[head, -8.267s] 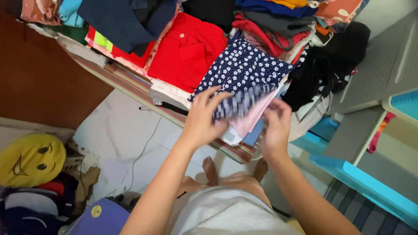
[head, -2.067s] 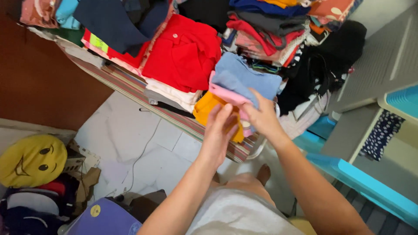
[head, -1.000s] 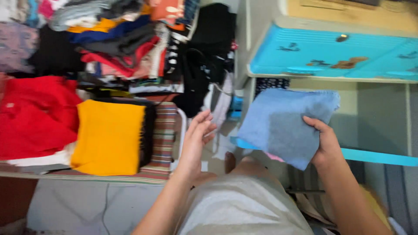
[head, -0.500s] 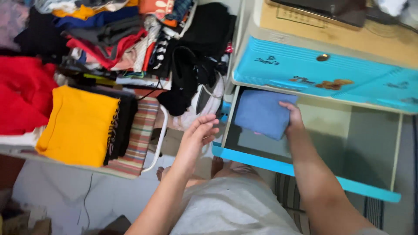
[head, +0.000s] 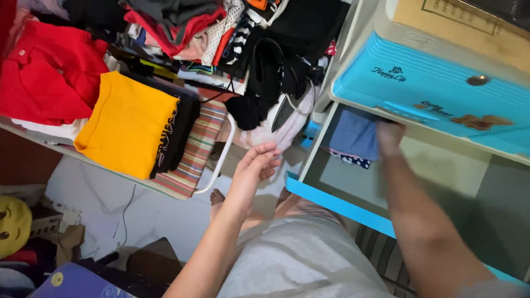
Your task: Transfer folded clothes from a stack into a dresser drawer.
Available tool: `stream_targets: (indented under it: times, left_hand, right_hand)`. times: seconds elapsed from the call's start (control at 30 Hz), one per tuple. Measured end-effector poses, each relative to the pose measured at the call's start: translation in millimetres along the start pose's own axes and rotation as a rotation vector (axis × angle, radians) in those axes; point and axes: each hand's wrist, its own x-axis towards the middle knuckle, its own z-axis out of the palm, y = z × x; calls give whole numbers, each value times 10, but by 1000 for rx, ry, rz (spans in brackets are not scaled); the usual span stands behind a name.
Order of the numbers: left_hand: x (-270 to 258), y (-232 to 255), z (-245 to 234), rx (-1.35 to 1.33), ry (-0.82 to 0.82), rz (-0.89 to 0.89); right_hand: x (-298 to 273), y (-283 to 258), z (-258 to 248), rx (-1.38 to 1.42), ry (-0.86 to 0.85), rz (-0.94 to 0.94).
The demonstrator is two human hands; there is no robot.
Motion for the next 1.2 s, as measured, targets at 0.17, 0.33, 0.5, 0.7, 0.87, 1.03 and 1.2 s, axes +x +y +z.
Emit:
stream_targets:
  times: [0.17, 0.33, 0.5, 0.7, 0.87, 1.03, 1.2]
  left_hand:
    - [52, -21, -13, 9, -1, 7]
    - [140, -27, 27, -4, -4, 47]
    - [155, 121, -16, 0, -26, 144]
    - [82, 318, -450, -38, 120, 305]
    - [132, 136, -1195, -93, 306, 477]
    - [-237, 231, -1973, -12, 588, 653]
    - [-338, 293, -2741, -387, 678, 358]
  right_hand:
    - [-626, -552, 408, -957, 4, -523]
    - [-174, -568, 872, -1195, -238, -377]
    - [-91, -666, 919, -1050, -277, -292]
    - [-948, -507, 595, -669, 9, -251]
    - [-2027, -1676, 984, -525, 98, -487]
    - [-2775, -2577, 2106, -350, -168, -817]
    - [-3277, -2873, 3370, -179, -483, -842]
